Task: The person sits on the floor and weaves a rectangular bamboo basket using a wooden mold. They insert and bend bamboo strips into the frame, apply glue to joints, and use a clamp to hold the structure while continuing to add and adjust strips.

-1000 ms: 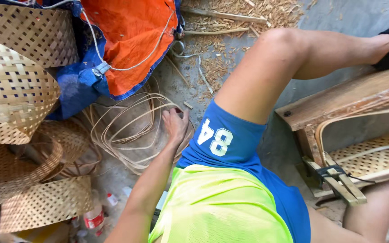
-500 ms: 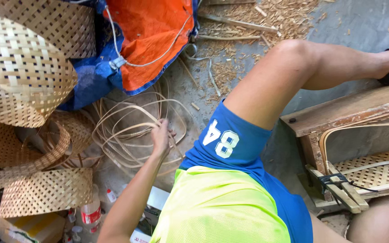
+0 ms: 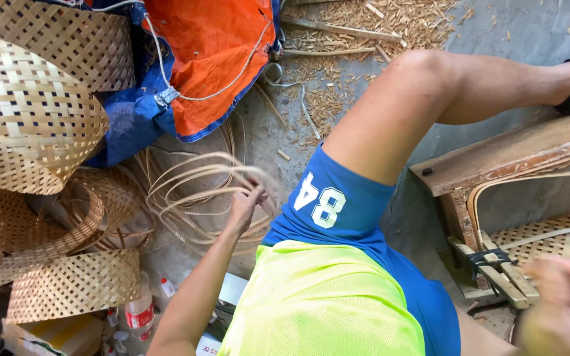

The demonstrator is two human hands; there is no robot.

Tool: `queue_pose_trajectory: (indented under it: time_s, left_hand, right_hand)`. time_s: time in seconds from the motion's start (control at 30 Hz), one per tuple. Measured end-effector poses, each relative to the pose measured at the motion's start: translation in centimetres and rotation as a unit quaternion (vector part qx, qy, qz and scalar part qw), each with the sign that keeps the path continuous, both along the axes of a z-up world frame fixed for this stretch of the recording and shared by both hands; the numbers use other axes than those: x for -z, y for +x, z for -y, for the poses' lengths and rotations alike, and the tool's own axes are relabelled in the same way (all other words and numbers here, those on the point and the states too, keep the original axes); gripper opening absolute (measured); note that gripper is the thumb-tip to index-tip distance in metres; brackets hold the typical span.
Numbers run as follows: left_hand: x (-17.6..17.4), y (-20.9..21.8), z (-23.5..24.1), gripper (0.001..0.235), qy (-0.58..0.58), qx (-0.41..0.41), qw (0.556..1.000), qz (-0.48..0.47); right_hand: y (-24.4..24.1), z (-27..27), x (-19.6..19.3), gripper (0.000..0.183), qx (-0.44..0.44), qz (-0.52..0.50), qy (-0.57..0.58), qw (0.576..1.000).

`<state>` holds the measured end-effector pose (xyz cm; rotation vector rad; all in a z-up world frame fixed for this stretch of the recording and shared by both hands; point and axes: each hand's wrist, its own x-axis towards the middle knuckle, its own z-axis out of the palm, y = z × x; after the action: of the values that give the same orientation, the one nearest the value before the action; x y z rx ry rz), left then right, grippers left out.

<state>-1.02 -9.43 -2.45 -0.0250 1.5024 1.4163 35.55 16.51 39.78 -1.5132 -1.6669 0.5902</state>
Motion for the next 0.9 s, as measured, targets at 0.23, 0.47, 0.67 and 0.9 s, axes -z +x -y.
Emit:
queue_pose_trajectory:
  time_s: [0.23, 0.47, 0.67, 0.9]
  left_hand:
    - [2.2, 0.9, -9.1, 0.042, -0.171, -0.044, 0.964, -0.198]
    - [2.5, 5.4, 2.8, 0.041, -0.251, -0.028, 0.967, 0.029]
    - [-3.1, 5.6, 13.4, 0.053, -0.212, 0.475, 0.833, -0.186]
    - [-5.0, -6.1, -1.7, 0.065, -0.250, 0.241, 0.718, -0.603]
  right_hand:
    - [-18.6, -0.9, 8.9, 0.017, -0.306, 0.029, -0.263, 0.915]
    - [-28.9, -0.6, 16.1, 0.015, -0.376, 0.019, -0.294, 0.879]
    - [-33.4, 1.9, 24.4, 0.018, -0.504, 0.190, -0.267, 0.799]
    - [-31.5, 0.5, 24.6, 0.018, -0.421, 0.040, -0.332, 0.843]
